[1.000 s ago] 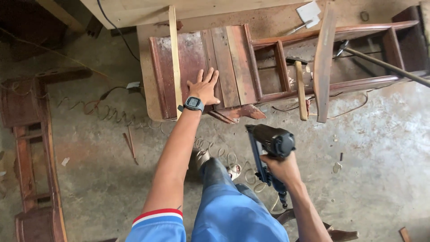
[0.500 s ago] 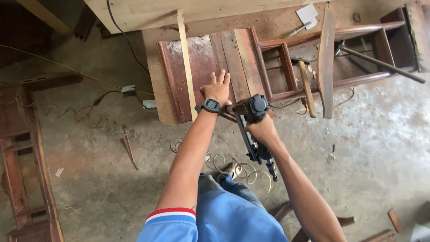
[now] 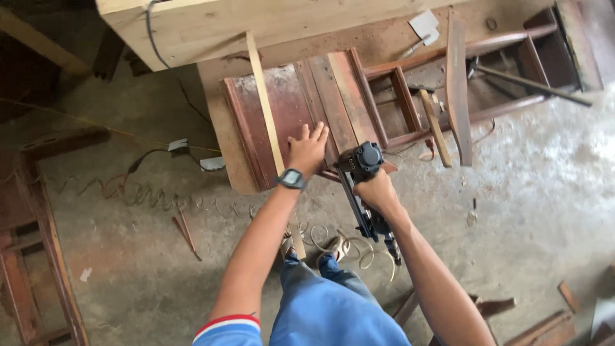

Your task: Using a pneumatic nail gun to assemble wooden furniture components by fastening slats to a frame.

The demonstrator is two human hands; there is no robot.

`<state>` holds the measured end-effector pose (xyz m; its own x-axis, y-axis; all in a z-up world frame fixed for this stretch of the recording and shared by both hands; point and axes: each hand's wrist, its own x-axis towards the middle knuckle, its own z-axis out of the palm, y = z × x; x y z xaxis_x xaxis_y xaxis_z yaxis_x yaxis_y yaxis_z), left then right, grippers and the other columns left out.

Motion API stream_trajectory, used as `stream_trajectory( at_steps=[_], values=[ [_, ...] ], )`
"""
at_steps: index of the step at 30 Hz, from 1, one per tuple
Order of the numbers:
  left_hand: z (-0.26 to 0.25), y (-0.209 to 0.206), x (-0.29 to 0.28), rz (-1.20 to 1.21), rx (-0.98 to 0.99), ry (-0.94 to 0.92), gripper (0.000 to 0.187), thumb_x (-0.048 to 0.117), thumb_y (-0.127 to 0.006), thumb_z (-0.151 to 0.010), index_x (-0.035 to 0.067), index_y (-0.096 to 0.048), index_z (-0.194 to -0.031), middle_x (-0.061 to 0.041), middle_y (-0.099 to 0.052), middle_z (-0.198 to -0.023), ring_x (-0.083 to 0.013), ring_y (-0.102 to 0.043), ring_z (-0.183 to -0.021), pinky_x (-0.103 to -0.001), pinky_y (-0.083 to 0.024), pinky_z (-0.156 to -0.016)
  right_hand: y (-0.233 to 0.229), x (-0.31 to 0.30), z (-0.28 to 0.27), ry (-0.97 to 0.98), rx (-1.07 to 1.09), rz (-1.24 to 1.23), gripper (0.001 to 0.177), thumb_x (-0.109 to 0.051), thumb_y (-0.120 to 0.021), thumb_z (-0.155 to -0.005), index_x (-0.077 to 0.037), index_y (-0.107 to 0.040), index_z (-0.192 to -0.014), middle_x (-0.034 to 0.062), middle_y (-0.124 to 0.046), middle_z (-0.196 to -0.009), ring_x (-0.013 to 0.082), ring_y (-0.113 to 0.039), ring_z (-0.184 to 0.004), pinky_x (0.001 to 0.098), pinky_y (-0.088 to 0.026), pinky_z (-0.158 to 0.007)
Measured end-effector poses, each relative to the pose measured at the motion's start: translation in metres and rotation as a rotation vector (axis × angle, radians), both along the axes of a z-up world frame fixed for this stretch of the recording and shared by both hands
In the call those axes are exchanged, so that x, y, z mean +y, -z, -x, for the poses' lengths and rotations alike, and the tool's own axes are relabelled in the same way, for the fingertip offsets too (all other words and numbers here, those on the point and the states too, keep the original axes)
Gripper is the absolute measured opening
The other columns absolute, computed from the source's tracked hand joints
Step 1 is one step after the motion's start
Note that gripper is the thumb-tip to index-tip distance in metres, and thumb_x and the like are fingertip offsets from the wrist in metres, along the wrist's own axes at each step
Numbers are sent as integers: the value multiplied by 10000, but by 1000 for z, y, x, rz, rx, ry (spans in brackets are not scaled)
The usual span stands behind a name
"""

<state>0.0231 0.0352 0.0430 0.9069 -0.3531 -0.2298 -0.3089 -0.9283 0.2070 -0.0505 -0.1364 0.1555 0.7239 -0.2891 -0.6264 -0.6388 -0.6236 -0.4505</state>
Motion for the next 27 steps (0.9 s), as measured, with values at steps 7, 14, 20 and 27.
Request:
stream_trajectory(
  at_steps=[7, 14, 20, 27],
  values=[
    [-59, 113, 45, 264, 31, -73, 769, 79, -417, -861, 420, -420, -1550, 49, -468, -1588, -348, -546, -1346, -626, -534, -936, 8, -4, 3, -35, 41, 37, 29, -10, -725, -666, 12, -707, -663, 116, -608, -497, 233, -637, -384, 373, -489, -406],
    [-46, 9, 20, 236, 62, -84, 687, 473, -541, -1042, 295, -262, -1644, -120, -177, -1722, -390, -297, -1522, -626, -342, -1101, -6, 6, 9, -1, 17, 30, 53, -3, -719, -659, 9, -697, -612, 122, -581, -458, 231, -628, -372, 376, -484, -411],
    [-47, 3, -7, 3, 68, -70, 1055, 775, -651, -821, 295, -213, -1652, -139, -113, -1728, -454, -235, -1494, -767, -299, -1048, -9, 5, 10, 32, 53, 10, 79, -35, -713, -659, -5, -678, -595, 135, -566, -442, 238, -636, -379, 380, -497, -437],
    [-51, 16, -12, -40, 56, -81, 1095, 756, -713, -800, 290, -209, -1653, -147, -92, -1717, -473, -225, -1468, -801, -339, -999, -7, 10, 12, 110, -5, -133, 96, -2, -689, -652, -8, -641, -570, 123, -543, -443, 251, -618, -369, 367, -495, -425]
  ],
)
